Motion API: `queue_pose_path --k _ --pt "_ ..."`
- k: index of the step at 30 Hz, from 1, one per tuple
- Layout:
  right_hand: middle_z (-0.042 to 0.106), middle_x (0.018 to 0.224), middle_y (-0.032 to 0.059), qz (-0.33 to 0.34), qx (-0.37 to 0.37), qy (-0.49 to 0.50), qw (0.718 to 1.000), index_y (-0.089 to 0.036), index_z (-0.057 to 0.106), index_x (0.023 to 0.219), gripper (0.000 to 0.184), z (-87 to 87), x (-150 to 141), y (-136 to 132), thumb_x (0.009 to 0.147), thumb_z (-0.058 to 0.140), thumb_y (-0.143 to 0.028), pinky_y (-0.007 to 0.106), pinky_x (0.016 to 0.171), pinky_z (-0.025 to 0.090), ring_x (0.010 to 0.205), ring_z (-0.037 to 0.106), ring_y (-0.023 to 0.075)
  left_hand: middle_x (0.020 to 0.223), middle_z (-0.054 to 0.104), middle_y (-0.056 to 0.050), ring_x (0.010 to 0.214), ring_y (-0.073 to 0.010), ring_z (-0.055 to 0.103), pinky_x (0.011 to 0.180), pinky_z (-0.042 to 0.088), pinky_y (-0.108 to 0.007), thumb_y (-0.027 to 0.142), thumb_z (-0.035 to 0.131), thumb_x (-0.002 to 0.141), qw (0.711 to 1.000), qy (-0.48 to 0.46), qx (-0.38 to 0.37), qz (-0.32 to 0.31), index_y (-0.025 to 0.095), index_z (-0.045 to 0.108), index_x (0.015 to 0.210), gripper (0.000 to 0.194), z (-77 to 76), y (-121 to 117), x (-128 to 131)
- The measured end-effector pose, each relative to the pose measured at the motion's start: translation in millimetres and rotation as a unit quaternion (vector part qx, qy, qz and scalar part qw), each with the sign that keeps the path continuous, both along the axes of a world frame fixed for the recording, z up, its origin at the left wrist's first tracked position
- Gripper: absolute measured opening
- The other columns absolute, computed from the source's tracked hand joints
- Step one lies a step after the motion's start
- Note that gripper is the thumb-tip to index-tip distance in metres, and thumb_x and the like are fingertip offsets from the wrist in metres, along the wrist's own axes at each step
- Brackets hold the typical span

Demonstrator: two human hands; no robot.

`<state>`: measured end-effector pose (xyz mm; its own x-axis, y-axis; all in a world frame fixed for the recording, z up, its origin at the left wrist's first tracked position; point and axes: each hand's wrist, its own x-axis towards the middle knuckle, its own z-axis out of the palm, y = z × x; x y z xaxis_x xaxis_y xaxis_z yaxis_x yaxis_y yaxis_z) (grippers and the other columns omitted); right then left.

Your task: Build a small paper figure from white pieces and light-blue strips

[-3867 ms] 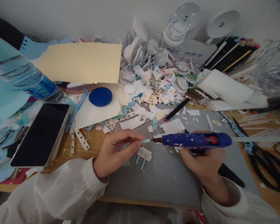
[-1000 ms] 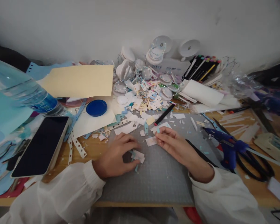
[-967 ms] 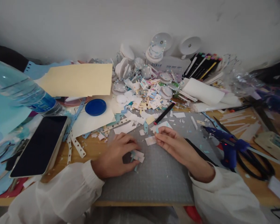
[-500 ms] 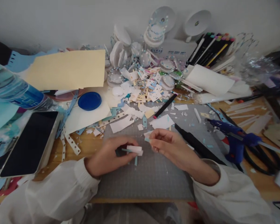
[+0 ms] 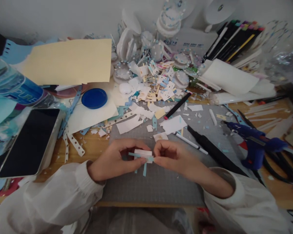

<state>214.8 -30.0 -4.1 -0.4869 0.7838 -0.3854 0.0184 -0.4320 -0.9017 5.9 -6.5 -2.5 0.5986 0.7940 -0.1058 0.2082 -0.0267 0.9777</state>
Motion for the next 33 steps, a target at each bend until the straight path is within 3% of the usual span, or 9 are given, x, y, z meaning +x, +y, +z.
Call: queue_pose_path --k 22,33 --pt "0.042 0.061 -0.0060 -0.016 0.022 0.000 1.000 -0.021 0.050 0.071 0.024 -2.9 -3.3 -4.5 0.077 0.067 -0.037 0.023 0.048 0.027 0.053 0.034 0.0080 0.085 0.073 -0.007 0.074 -0.0167 0.067 0.064 0.056 -0.023 0.023 0.075 0.074 0.998 -0.053 -0.046 -0.001 0.015 0.071 0.094 0.023 -0.2 -1.1 1.3" --pt "0.045 0.062 -0.0055 -0.021 0.055 -0.032 0.998 -0.021 0.050 0.071 0.019 -1.3 -7.2 -7.5 0.077 0.066 -0.030 0.023 0.048 0.029 0.054 0.036 0.0079 0.081 0.068 -0.005 0.071 -0.0143 0.063 0.064 0.054 -0.022 0.021 0.068 0.077 1.000 -0.022 -0.012 -0.008 0.015 0.067 0.087 0.011 0.9 -0.7 1.1"
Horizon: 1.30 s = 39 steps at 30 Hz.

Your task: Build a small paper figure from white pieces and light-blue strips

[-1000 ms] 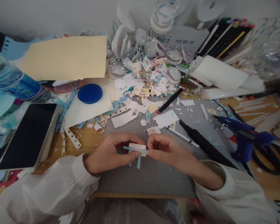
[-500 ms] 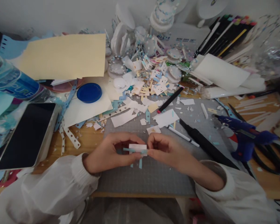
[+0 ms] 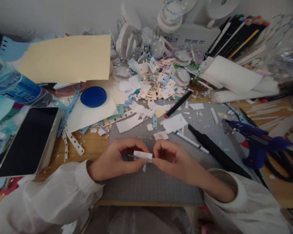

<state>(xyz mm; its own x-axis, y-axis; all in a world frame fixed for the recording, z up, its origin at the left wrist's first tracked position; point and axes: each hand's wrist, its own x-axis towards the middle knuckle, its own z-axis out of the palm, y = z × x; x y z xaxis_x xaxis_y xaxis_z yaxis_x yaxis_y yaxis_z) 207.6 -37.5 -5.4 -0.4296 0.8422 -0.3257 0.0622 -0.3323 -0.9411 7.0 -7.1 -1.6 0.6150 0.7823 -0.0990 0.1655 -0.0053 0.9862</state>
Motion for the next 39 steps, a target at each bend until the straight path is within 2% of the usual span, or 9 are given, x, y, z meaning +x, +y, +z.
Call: queue_pose_path --k 5,10,15,20,23,29,39 --pt "0.048 0.069 -0.0040 -0.010 0.034 0.004 0.999 -0.022 0.049 0.076 0.017 2.3 -1.5 -1.1 0.079 0.065 -0.027 0.023 0.052 0.035 0.058 0.041 0.0089 0.080 0.067 -0.004 0.071 -0.0141 0.061 0.064 0.052 -0.022 0.018 0.065 0.077 1.000 0.003 0.006 0.004 0.016 0.065 0.085 0.009 0.3 -1.2 0.2" --pt "0.051 0.081 -0.0017 -0.028 0.084 0.007 0.996 -0.023 0.049 0.084 0.016 1.4 -4.0 -5.0 0.078 0.064 -0.021 0.025 0.064 0.044 0.072 0.050 0.0113 0.080 0.065 -0.003 0.072 -0.0137 0.060 0.065 0.051 -0.022 0.017 0.064 0.078 1.000 -0.002 -0.005 -0.006 0.016 0.064 0.086 0.009 -1.5 -1.7 -0.5" --pt "0.054 0.089 -0.0007 -0.033 0.133 -0.004 0.991 -0.025 0.050 0.090 0.017 -2.6 -7.2 -9.5 0.081 0.061 -0.015 0.027 0.074 0.047 0.082 0.054 0.0122 0.081 0.064 -0.002 0.072 -0.0124 0.059 0.066 0.050 -0.021 0.016 0.064 0.079 1.000 -0.017 -0.011 -0.016 0.016 0.063 0.086 0.008 -1.6 -1.6 0.5" --pt "0.052 0.087 -0.0010 -0.066 0.126 0.041 0.989 -0.025 0.050 0.089 0.014 -1.6 -6.1 -11.7 0.084 0.061 -0.017 0.026 0.075 0.048 0.081 0.054 0.0119 0.092 0.066 -0.006 0.082 -0.0150 0.062 0.072 0.053 -0.023 0.019 0.066 0.081 0.997 -0.065 -0.015 -0.023 0.016 0.063 0.101 0.020 0.6 -3.7 -1.8" --pt "0.050 0.086 -0.0015 -0.081 0.109 0.069 0.988 -0.025 0.051 0.089 0.014 -0.4 -4.1 -11.1 0.084 0.061 -0.017 0.025 0.073 0.047 0.078 0.052 0.0114 0.095 0.067 -0.006 0.082 -0.0145 0.063 0.070 0.054 -0.021 0.019 0.067 0.081 0.995 -0.098 -0.016 -0.001 0.017 0.062 0.108 0.028 1.5 -4.3 -3.4" --pt "0.051 0.088 -0.0004 -0.059 0.139 0.058 0.987 -0.024 0.052 0.092 0.015 0.3 -3.9 -13.3 0.084 0.058 -0.013 0.026 0.073 0.047 0.080 0.052 0.0120 0.086 0.070 -0.005 0.075 -0.0119 0.065 0.068 0.054 -0.018 0.014 0.063 0.085 0.995 -0.092 0.038 0.020 0.016 0.067 0.094 0.010 0.9 -4.9 -2.2" --pt "0.051 0.085 -0.0018 -0.055 0.164 0.051 0.984 -0.023 0.051 0.091 0.018 0.4 -6.4 -12.4 0.082 0.055 -0.008 0.022 0.069 0.045 0.076 0.051 0.0102 0.083 0.071 -0.005 0.073 -0.0136 0.065 0.064 0.053 -0.022 0.013 0.065 0.082 0.989 -0.064 0.134 0.011 0.018 0.068 0.098 0.017 -1.3 -6.6 -4.9"
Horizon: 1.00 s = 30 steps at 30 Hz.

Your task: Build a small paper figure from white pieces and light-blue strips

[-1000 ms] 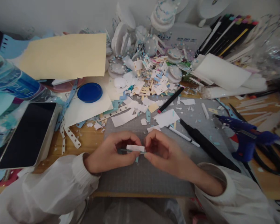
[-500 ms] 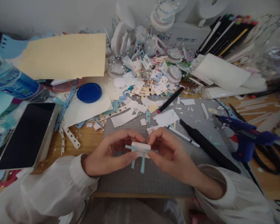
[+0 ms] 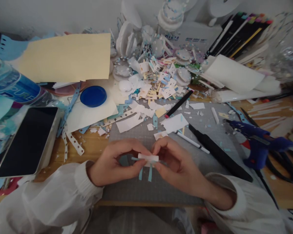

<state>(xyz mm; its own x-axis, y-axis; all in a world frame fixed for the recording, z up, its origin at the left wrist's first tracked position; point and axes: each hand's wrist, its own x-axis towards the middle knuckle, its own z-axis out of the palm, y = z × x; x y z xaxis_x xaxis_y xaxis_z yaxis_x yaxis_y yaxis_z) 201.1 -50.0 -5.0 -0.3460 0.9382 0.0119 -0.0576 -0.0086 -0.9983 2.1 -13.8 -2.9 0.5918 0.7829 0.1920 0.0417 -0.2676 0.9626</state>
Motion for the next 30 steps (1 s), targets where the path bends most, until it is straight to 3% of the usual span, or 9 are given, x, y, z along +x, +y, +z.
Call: queue_pose_path --k 5,9,13,21,23,26,30 --pt "0.049 0.084 -0.0022 -0.005 -0.009 0.003 1.000 -0.023 0.049 0.087 0.017 -3.1 0.4 -0.3 0.081 0.056 -0.009 0.022 0.067 0.044 0.075 0.049 0.0102 0.092 0.071 -0.008 0.086 -0.0179 0.066 0.076 0.054 -0.028 0.013 0.063 0.084 0.999 -0.003 0.034 -0.021 0.018 0.068 0.104 0.021 2.3 5.1 1.6" --pt "0.048 0.083 -0.0019 -0.024 -0.012 -0.001 1.000 -0.022 0.047 0.085 0.013 -8.2 3.2 7.9 0.082 0.058 -0.016 0.023 0.066 0.043 0.074 0.048 0.0107 0.105 0.068 -0.010 0.104 -0.0228 0.061 0.092 0.048 -0.036 0.018 0.060 0.088 0.996 0.004 0.065 0.054 0.020 0.069 0.102 0.017 4.6 10.7 -2.5" --pt "0.047 0.081 -0.0024 -0.012 -0.009 -0.044 0.999 -0.023 0.045 0.086 0.012 -13.5 8.0 18.3 0.083 0.057 -0.024 0.023 0.063 0.043 0.071 0.049 0.0105 0.090 0.065 -0.005 0.090 -0.0191 0.061 0.085 0.046 -0.033 0.021 0.053 0.093 0.989 0.007 0.060 0.137 0.020 0.065 0.083 0.016 5.5 16.6 -8.9" --pt "0.054 0.072 -0.0024 0.036 0.095 -0.193 0.976 -0.019 0.057 0.085 0.010 -17.3 4.5 14.3 0.078 0.055 -0.012 0.022 0.056 0.040 0.061 0.048 0.0101 0.079 0.050 -0.001 0.078 -0.0164 0.050 0.074 0.038 -0.031 0.023 0.037 0.099 0.981 0.010 0.103 0.162 0.020 0.049 0.078 0.025 20.3 13.7 -17.9" --pt "0.057 0.075 -0.0006 0.033 0.140 -0.234 0.962 -0.019 0.059 0.087 0.012 -15.9 3.7 8.7 0.078 0.056 -0.011 0.025 0.061 0.042 0.066 0.051 0.0121 0.079 0.049 -0.002 0.079 -0.0170 0.050 0.073 0.038 -0.031 0.022 0.035 0.099 0.980 0.019 0.125 0.151 0.020 0.048 0.077 0.025 27.2 8.4 -21.5" --pt "0.061 0.096 0.0057 0.031 0.200 -0.274 0.940 -0.019 0.062 0.094 0.018 -11.8 8.2 -1.6 0.079 0.058 -0.011 0.033 0.084 0.045 0.093 0.055 0.0182 0.080 0.051 -0.002 0.084 -0.0187 0.051 0.078 0.040 -0.034 0.021 0.038 0.098 0.976 0.046 0.175 0.124 0.020 0.047 0.077 0.023 36.6 -0.3 -28.7" --pt "0.054 0.126 0.0107 0.022 0.252 -0.310 0.917 -0.020 0.060 0.110 0.025 0.6 26.6 -16.2 0.086 0.056 -0.015 0.040 0.105 0.036 0.122 0.047 0.0220 0.089 0.057 -0.003 0.104 -0.0227 0.051 0.092 0.038 -0.038 0.017 0.054 0.091 0.950 0.117 0.266 0.115 0.021 0.049 0.074 0.018 43.6 -6.5 -39.4"
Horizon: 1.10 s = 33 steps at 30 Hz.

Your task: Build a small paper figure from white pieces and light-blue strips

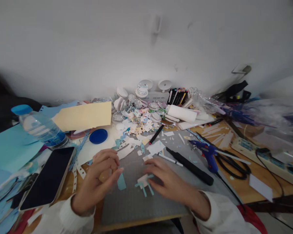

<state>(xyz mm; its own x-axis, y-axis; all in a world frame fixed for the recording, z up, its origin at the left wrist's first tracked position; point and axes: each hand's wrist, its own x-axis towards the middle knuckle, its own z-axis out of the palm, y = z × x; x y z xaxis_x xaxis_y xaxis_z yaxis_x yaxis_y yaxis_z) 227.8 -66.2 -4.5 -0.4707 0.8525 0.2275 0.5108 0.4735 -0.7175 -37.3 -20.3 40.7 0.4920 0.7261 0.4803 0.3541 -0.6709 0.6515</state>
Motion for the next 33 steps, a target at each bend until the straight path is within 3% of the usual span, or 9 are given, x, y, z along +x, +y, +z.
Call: queue_pose_path --k 5,9,12,17,23,25,27,29,33 --pt "0.061 0.110 0.0070 -0.065 0.051 0.003 0.997 -0.023 0.060 0.108 0.018 13.1 21.5 -10.7 0.093 0.050 -0.019 0.034 0.094 0.045 0.107 0.056 0.0179 0.098 0.060 -0.004 0.098 -0.0191 0.057 0.086 0.046 -0.033 0.017 0.054 0.091 0.999 0.021 -0.019 -0.020 0.022 0.053 0.089 0.006 -0.8 -1.9 3.7" --pt "0.064 0.094 0.0044 -0.083 0.042 0.067 0.993 -0.023 0.060 0.100 0.013 7.5 12.7 -13.0 0.091 0.053 -0.018 0.030 0.080 0.049 0.091 0.060 0.0168 0.098 0.063 -0.006 0.092 -0.0189 0.060 0.082 0.049 -0.033 0.022 0.056 0.090 0.998 0.025 -0.048 -0.029 0.022 0.055 0.102 0.012 -12.1 -10.1 28.9" --pt "0.063 0.094 0.0045 -0.071 0.034 0.092 0.993 -0.022 0.060 0.099 0.012 1.3 -2.7 -14.3 0.090 0.054 -0.018 0.029 0.078 0.049 0.089 0.060 0.0164 0.099 0.064 -0.007 0.088 -0.0182 0.062 0.078 0.053 -0.032 0.028 0.063 0.086 0.990 -0.001 -0.134 -0.054 0.021 0.055 0.108 0.024 -23.3 -18.3 46.5" --pt "0.062 0.096 0.0045 -0.054 0.014 0.126 0.990 -0.022 0.059 0.101 0.012 3.7 -18.0 -15.8 0.090 0.054 -0.019 0.029 0.080 0.049 0.092 0.058 0.0161 0.089 0.066 -0.006 0.083 -0.0166 0.064 0.074 0.054 -0.028 0.029 0.063 0.085 0.965 -0.058 -0.245 -0.076 0.018 0.062 0.094 0.014 -25.5 -23.7 50.6" --pt "0.063 0.111 0.0066 -0.057 -0.013 0.140 0.988 -0.023 0.059 0.110 0.021 18.2 -4.1 -17.5 0.089 0.056 -0.021 0.028 0.081 0.051 0.098 0.060 0.0161 0.087 0.068 -0.006 0.082 -0.0164 0.065 0.072 0.055 -0.026 0.028 0.066 0.084 0.964 -0.062 -0.254 -0.057 0.016 0.067 0.089 0.013 -20.8 -16.8 37.3" --pt "0.067 0.098 0.0047 -0.096 -0.010 0.121 0.988 -0.022 0.062 0.100 0.012 19.2 9.9 -18.2 0.092 0.054 -0.023 0.026 0.074 0.052 0.085 0.063 0.0142 0.089 0.069 -0.008 0.083 -0.0171 0.066 0.073 0.055 -0.027 0.030 0.066 0.085 0.965 -0.047 -0.252 -0.053 0.016 0.067 0.090 0.014 -26.8 -13.8 34.5" --pt "0.066 0.078 0.0012 -0.144 -0.019 0.098 0.985 -0.022 0.061 0.094 0.015 17.2 26.5 -17.1 0.096 0.046 -0.025 0.023 0.061 0.051 0.066 0.063 0.0118 0.091 0.070 -0.008 0.083 -0.0171 0.067 0.072 0.055 -0.027 0.031 0.066 0.086 0.970 -0.020 -0.237 -0.057 0.016 0.067 0.091 0.016 -35.7 -11.0 33.0" --pt "0.064 0.071 -0.0002 -0.188 -0.007 0.059 0.980 -0.021 0.057 0.101 0.020 13.1 42.1 -12.6 0.099 0.038 -0.023 0.023 0.053 0.049 0.055 0.060 0.0109 0.089 0.070 -0.007 0.079 -0.0161 0.067 0.069 0.055 -0.026 0.032 0.065 0.086 0.972 0.008 -0.221 -0.074 0.017 0.068 0.092 0.016 -44.1 -9.0 32.6" --pt "0.067 0.092 0.0072 -0.205 0.049 -0.026 0.977 -0.020 0.053 0.114 0.028 2.8 57.5 8.4 0.096 0.033 -0.016 0.032 0.068 0.053 0.074 0.064 0.0161 0.097 0.072 -0.006 0.091 -0.0189 0.067 0.082 0.054 -0.031 0.030 0.069 0.084 0.973 0.037 -0.192 -0.119 0.022 0.071 0.097 0.015 -49.1 -7.4 32.4"
